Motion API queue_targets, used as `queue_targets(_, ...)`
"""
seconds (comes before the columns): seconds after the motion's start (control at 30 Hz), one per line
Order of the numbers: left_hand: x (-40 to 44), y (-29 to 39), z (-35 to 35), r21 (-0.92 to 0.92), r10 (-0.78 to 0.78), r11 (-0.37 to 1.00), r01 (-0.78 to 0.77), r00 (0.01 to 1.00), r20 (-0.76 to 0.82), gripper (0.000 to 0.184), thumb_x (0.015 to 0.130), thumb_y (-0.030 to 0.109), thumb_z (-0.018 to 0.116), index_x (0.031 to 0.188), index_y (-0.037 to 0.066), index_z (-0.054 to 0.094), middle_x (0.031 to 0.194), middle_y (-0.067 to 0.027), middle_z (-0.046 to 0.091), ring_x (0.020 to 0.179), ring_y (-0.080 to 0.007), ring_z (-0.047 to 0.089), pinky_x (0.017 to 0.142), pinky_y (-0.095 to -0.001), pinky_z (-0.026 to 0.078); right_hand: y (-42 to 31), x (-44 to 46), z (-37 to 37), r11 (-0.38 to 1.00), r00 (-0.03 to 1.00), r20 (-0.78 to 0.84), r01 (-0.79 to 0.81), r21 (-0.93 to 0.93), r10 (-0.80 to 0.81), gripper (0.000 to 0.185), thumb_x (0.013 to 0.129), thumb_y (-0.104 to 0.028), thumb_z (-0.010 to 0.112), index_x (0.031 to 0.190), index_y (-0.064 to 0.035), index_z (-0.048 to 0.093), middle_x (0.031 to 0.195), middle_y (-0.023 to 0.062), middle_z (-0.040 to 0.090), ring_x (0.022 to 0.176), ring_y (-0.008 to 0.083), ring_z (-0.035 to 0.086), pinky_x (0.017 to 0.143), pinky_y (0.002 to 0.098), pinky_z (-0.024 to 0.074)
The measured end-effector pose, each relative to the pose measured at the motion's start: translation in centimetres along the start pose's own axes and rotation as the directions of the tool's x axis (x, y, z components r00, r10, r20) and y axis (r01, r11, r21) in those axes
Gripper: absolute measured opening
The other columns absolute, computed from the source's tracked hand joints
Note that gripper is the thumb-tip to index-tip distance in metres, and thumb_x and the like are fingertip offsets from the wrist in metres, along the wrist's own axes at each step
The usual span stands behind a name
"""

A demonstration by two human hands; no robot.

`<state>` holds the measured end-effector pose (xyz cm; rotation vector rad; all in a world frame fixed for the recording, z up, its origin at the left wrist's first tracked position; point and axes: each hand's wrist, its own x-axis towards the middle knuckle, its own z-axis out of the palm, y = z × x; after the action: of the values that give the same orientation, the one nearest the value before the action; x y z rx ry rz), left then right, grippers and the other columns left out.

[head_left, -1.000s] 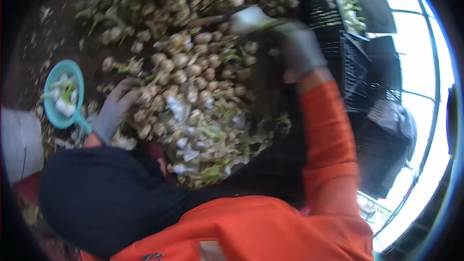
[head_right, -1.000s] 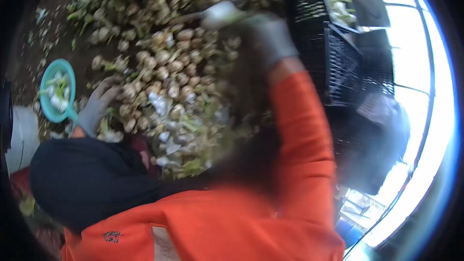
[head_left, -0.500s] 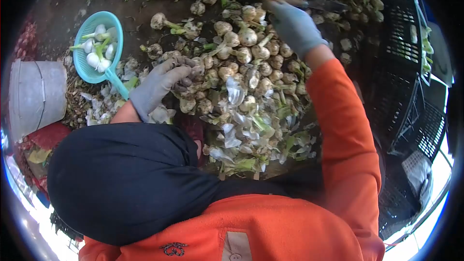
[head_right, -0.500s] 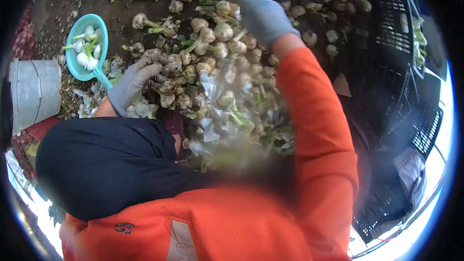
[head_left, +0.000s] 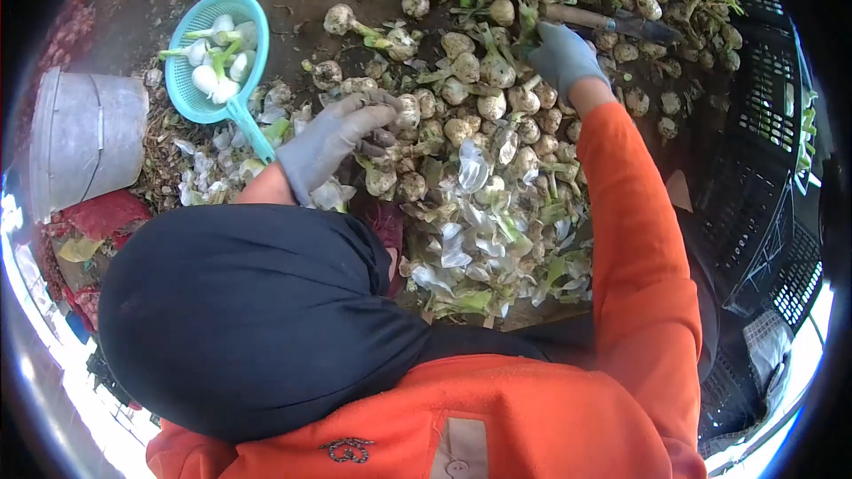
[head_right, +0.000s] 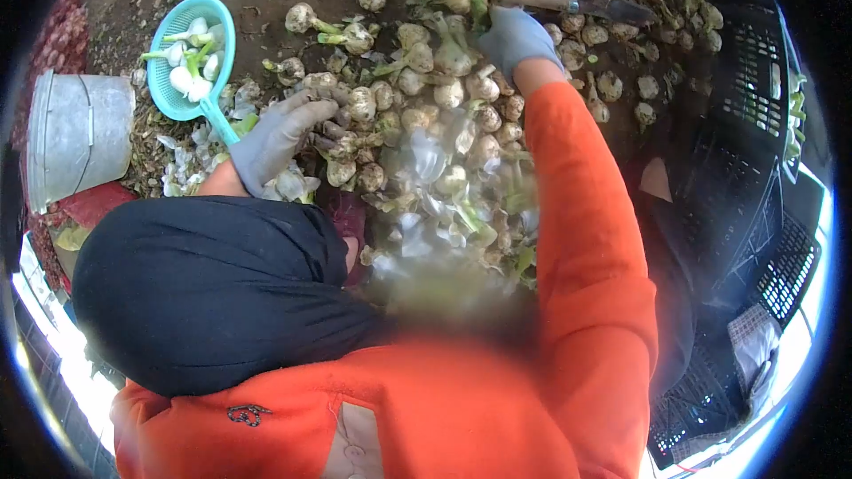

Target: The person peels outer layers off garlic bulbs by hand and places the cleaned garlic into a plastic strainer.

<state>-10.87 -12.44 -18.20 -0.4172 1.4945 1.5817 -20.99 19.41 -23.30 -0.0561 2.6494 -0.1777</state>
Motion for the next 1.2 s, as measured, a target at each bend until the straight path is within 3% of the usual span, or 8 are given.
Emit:
queue_targets(0.13,-0.1,0.0,0.0,-0.020,0.048,0.999,-0.047,0.997,0.061,0.040,0.095,0.026,0.052,0.126,0.001,0.053,0.109,-0.0072,0.061,0.093,-0.0156,0.060,0.083,-0.0322,0.049,0.6,-3.3,0.4,0.979,0.967,-0.254,0.020,0.203,0.033,0.041,0.083,-0.034,0.068,0.107,-0.0010,0.065,0.104,0.0198,0.068,0.096,0.0335,0.066,0.083,0.0405,0.0507)
queue_targets(0.3,-0.1,0.5,1.7,-0.299,0.125,0.950,-0.084,0.985,0.120,0.058,0.100,0.054,0.037,0.127,0.005,0.053,0.110,-0.0078,0.062,0.094,-0.0166,0.060,0.084,-0.0326,0.051,-4.8,-10.2,-0.1,0.026,0.994,0.031,-0.034,0.999,0.101,0.032,0.084,-0.017,0.073,0.112,-0.0036,0.065,0.098,0.0063,0.068,0.090,0.0164,0.061,0.080,0.0294,0.0491)
queue_targets(0.4,-0.4,2.2,2.4,-0.377,0.198,0.917,-0.130,0.969,0.148,0.059,0.100,0.055,0.036,0.129,0.006,0.053,0.111,-0.0076,0.063,0.097,-0.0167,0.061,0.086,-0.0322,0.051,-11.1,-14.4,0.2,-0.055,0.998,-0.033,0.030,0.998,-0.056,0.052,0.081,-0.021,0.076,0.124,0.0001,0.057,0.106,0.0130,0.068,0.090,0.0180,0.063,0.081,0.0295,0.0519)
queue_targets(0.57,-1.4,1.7,0.7,0.389,0.460,0.814,-0.432,0.887,0.022,0.073,0.100,0.057,0.029,0.149,0.003,0.028,0.151,-0.0181,0.034,0.140,-0.0267,0.033,0.116,-0.0317,0.023,-8.8,-16.1,-4.0,0.278,0.960,0.059,0.021,0.960,-0.274,0.051,0.090,-0.036,0.066,0.122,0.0030,0.059,0.115,0.0110,0.065,0.104,0.0165,0.059,0.092,0.0293,0.0448)
queue_targets(0.8,-0.6,2.4,1.7,0.174,0.291,0.928,-0.330,0.932,0.217,0.059,0.099,0.050,0.041,0.131,0.000,0.053,0.123,-0.0091,0.058,0.105,-0.0170,0.056,0.093,-0.0287,0.044,-11.1,-13.8,-3.4,0.842,0.894,0.022,0.411,0.350,-0.447,0.027,0.084,-0.020,0.066,0.104,-0.0031,0.063,0.092,0.0197,0.068,0.088,0.0343,0.067,0.079,0.0420,0.0521)
queue_targets(0.83,-0.8,3.3,2.3,-0.183,0.345,0.936,-0.302,0.892,0.293,0.057,0.098,0.048,0.047,0.125,0.000,0.057,0.112,-0.0088,0.064,0.092,-0.0154,0.061,0.085,-0.0274,0.047,-11.0,-13.6,-3.1,0.830,0.890,-0.004,0.426,0.361,-0.456,0.028,0.085,-0.019,0.064,0.107,-0.0034,0.063,0.092,0.0200,0.068,0.088,0.0355,0.067,0.080,0.0426,0.0521)
queue_targets(1.1,-2.5,2.5,1.9,0.520,0.468,0.691,-0.502,0.859,0.208,0.059,0.098,0.051,0.040,0.120,-0.001,0.058,0.100,-0.0097,0.064,0.094,-0.0145,0.059,0.084,-0.0299,0.047,-10.5,-15.1,-4.3,0.712,0.865,-0.005,0.417,0.565,-0.502,0.037,0.098,-0.034,0.053,0.101,0.0009,0.063,0.076,0.0248,0.060,0.072,0.0390,0.059,0.067,0.0413,0.0461)
queue_targets(1.2,-3.1,2.3,1.8,0.126,0.378,0.893,-0.431,0.873,0.309,0.056,0.101,0.049,0.036,0.123,0.002,0.057,0.109,-0.0115,0.062,0.097,-0.0180,0.060,0.087,-0.0301,0.047,-9.5,-15.1,-3.1,0.622,0.835,0.023,0.392,0.678,-0.550,0.042,0.097,-0.030,0.051,0.129,-0.0028,0.054,0.095,0.0218,0.067,0.085,0.0353,0.066,0.075,0.0432,0.0520)
